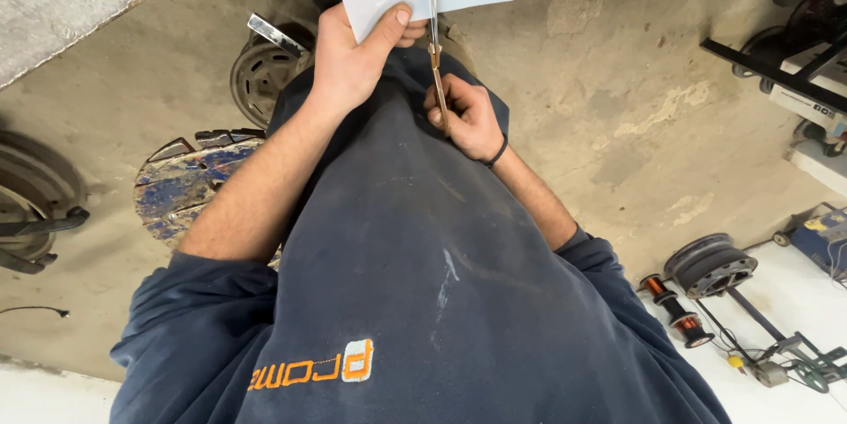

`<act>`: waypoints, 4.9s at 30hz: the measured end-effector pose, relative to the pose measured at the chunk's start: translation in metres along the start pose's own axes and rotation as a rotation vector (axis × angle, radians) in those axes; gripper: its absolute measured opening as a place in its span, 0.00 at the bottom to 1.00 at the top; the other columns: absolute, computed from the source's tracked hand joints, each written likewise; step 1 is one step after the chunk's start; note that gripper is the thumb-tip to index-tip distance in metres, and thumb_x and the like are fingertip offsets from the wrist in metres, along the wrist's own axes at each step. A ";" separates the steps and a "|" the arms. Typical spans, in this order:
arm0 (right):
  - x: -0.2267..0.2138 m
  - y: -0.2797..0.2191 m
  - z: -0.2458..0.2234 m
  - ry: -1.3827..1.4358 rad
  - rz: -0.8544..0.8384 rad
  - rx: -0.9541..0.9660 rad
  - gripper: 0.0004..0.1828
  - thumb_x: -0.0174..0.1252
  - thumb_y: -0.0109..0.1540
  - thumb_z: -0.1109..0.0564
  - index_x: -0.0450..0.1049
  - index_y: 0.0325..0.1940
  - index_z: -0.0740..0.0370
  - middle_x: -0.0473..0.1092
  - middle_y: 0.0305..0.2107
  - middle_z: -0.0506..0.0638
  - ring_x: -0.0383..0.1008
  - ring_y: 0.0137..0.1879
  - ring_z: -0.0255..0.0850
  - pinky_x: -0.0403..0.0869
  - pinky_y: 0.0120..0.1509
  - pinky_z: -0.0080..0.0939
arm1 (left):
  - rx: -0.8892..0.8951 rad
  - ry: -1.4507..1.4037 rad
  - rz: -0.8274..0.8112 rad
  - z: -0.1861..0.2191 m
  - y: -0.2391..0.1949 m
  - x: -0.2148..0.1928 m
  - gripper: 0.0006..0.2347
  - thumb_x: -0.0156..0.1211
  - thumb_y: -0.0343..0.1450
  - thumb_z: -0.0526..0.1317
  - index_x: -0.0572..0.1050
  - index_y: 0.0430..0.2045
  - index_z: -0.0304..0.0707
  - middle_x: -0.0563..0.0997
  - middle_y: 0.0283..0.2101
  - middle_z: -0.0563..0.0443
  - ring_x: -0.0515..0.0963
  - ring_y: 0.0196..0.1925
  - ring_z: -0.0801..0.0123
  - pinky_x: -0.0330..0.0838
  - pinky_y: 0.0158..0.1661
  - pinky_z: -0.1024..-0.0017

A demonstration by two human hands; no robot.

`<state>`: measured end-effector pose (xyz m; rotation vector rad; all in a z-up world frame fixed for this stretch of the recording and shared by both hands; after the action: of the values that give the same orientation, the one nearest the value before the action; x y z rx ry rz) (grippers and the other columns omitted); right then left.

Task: Cutting, measuring, and marking insulation sheets for insertion into an electric motor housing.

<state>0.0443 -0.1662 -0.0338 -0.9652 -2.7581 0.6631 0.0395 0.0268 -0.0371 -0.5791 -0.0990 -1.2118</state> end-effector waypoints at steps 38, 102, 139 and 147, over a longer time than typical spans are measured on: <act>0.004 -0.007 0.027 0.263 0.010 0.102 0.08 0.60 0.68 0.59 0.70 0.38 0.64 0.70 0.29 0.45 0.66 0.33 0.29 0.66 0.38 0.31 | -0.149 0.018 -0.047 -0.013 -0.019 0.006 0.12 0.59 0.78 0.40 0.79 0.42 0.25 0.86 0.36 0.44 0.87 0.37 0.68 0.83 0.38 0.72; -0.003 0.004 -0.023 -0.030 0.087 -0.044 0.12 0.64 0.65 0.54 0.72 0.37 0.65 0.70 0.23 0.46 0.66 0.30 0.30 0.67 0.35 0.34 | -0.226 0.002 -0.454 0.012 -0.062 -0.015 0.40 0.69 0.71 0.49 0.51 0.72 0.30 0.67 0.67 0.42 0.68 0.68 0.64 0.66 0.65 0.63; 0.012 0.006 -0.052 -0.084 0.042 -0.101 0.17 0.65 0.65 0.51 0.69 0.32 0.64 0.66 0.20 0.45 0.63 0.27 0.32 0.64 0.32 0.35 | 0.180 0.487 -0.098 0.125 0.007 -0.022 0.14 0.59 0.81 0.45 0.81 0.40 0.29 0.84 0.29 0.52 0.81 0.31 0.79 0.74 0.31 0.75; 0.014 0.016 -0.064 0.059 0.037 -0.032 0.15 0.63 0.65 0.50 0.69 0.35 0.64 0.67 0.20 0.42 0.65 0.26 0.29 0.65 0.30 0.34 | 0.083 0.439 -0.078 0.117 0.002 -0.021 0.14 0.61 0.79 0.44 0.81 0.39 0.27 0.83 0.28 0.52 0.78 0.31 0.81 0.72 0.31 0.76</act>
<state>0.0600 -0.1235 0.0159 -1.0283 -2.7133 0.5879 0.0606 0.1000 0.0537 -0.2289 0.2005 -1.3787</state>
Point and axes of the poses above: each hand's wrist, its own y-axis towards the middle knuckle, its own x-axis out of the palm, z = x × y, the point moved 8 cm from there along y, towards the middle knuckle
